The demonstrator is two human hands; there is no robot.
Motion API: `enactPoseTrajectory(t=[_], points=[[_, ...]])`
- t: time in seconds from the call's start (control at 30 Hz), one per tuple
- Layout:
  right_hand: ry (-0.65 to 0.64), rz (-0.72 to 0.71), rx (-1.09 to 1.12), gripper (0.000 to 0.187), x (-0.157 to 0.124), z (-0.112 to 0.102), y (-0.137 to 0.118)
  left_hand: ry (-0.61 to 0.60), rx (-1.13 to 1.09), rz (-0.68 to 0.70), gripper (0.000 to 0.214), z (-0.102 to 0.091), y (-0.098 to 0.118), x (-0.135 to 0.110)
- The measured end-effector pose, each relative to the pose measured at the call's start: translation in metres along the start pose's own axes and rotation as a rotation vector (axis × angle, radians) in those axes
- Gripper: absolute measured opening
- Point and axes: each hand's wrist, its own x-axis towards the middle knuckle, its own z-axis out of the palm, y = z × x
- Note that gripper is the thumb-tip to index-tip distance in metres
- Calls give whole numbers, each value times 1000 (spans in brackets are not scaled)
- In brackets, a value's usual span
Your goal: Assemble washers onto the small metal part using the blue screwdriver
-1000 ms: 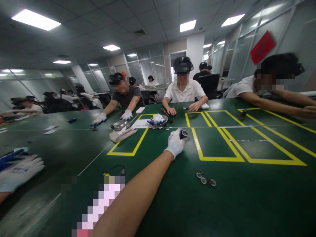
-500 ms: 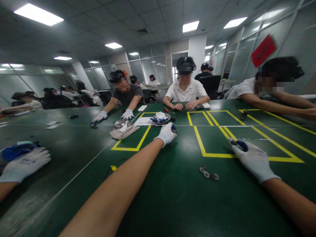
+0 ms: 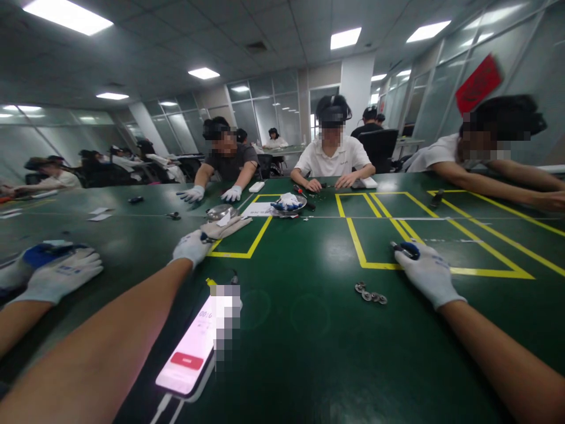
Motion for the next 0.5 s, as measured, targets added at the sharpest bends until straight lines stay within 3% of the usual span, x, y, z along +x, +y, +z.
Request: enactPoseTrajectory(t=[0.1,0.23,0.5], points=[[1,-26,-2,36,0,1,0,-13,122,-130,49,-4,-41,-19],[-15,-26,-59,32,0,0,0,-16,276,-185,50,-2,-70,-30],[-5,-22,-185,36,-1,11,1,-41,329,-179,55,0,-80,-26]])
